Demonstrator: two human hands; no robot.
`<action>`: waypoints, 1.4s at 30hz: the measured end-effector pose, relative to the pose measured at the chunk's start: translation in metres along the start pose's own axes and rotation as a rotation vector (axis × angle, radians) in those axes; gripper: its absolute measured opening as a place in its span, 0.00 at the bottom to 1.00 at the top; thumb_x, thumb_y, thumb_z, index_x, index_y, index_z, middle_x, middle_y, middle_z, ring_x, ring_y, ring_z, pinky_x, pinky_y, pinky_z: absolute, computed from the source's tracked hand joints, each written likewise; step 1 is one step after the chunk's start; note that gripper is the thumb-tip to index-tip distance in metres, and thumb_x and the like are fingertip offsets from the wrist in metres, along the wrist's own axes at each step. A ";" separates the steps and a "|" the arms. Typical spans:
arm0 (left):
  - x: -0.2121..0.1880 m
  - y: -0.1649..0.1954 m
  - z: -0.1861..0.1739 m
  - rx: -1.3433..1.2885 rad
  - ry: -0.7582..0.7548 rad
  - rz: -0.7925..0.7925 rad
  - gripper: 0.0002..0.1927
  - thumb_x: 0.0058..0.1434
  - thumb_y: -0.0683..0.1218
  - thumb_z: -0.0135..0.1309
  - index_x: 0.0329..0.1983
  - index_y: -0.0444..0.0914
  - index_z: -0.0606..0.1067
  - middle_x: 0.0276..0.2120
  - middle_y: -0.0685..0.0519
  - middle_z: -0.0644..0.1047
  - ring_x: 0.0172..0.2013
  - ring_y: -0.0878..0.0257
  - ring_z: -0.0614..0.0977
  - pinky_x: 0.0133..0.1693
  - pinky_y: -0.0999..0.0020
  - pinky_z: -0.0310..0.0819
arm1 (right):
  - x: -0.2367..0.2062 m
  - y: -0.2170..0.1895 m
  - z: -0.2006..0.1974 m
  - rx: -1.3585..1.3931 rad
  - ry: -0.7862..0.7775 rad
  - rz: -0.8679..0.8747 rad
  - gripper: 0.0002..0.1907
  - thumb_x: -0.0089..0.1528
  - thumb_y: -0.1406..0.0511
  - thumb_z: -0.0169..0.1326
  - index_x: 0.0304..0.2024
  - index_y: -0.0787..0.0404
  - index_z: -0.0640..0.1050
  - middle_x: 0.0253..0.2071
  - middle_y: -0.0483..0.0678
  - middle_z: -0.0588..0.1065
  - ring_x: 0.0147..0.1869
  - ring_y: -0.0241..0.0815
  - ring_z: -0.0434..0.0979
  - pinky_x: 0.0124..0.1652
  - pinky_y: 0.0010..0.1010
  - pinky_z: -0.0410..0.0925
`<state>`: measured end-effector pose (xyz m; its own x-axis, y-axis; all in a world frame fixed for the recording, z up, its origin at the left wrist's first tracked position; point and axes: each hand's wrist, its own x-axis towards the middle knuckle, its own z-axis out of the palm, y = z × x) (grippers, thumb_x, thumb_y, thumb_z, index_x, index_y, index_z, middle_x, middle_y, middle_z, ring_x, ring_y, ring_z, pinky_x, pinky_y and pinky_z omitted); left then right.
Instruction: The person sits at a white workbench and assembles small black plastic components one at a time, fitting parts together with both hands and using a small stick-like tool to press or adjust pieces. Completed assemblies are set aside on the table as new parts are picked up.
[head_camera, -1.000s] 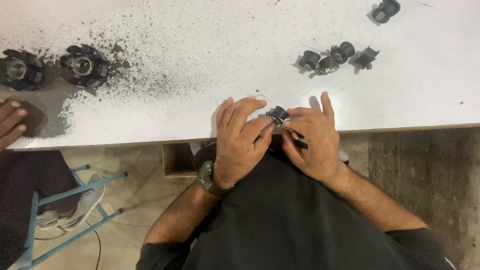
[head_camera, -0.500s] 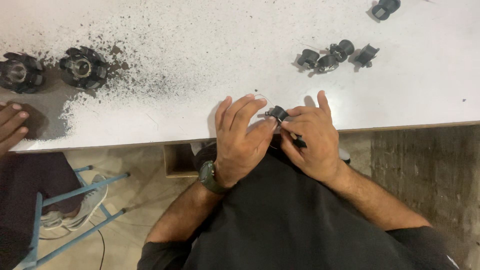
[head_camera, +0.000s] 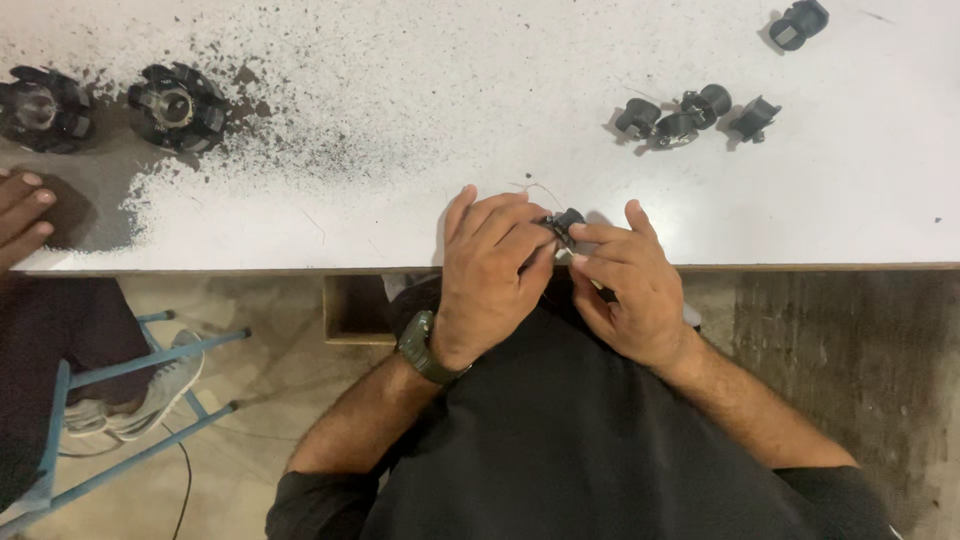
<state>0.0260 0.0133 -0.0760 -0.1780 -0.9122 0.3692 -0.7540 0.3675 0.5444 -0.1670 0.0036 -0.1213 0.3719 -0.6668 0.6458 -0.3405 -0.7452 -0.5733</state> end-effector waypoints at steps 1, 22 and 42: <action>0.000 -0.001 0.000 -0.008 -0.006 -0.001 0.07 0.60 0.41 0.62 0.40 0.41 0.78 0.48 0.56 0.78 0.59 0.56 0.76 0.69 0.42 0.54 | 0.001 0.000 0.001 -0.008 0.001 0.010 0.21 0.58 0.80 0.64 0.47 0.60 0.71 0.40 0.48 0.75 0.61 0.49 0.80 0.74 0.55 0.56; 0.005 0.001 -0.003 0.006 -0.045 0.003 0.23 0.60 0.42 0.62 0.59 0.34 0.75 0.41 0.54 0.76 0.51 0.55 0.76 0.69 0.41 0.57 | 0.026 -0.006 -0.030 -0.258 -0.093 0.170 0.20 0.56 0.65 0.69 0.50 0.60 0.81 0.47 0.51 0.72 0.65 0.55 0.70 0.74 0.61 0.44; 0.017 0.014 -0.015 0.122 -0.015 0.309 0.09 0.54 0.38 0.64 0.36 0.40 0.76 0.51 0.51 0.75 0.60 0.52 0.74 0.61 0.47 0.68 | 0.014 0.005 -0.030 -0.224 -0.097 0.164 0.20 0.55 0.62 0.71 0.46 0.60 0.81 0.46 0.50 0.71 0.64 0.53 0.69 0.74 0.68 0.44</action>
<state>0.0219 0.0052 -0.0508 -0.4192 -0.7636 0.4912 -0.7326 0.6040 0.3138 -0.1898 -0.0089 -0.1000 0.3729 -0.7839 0.4964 -0.5812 -0.6144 -0.5336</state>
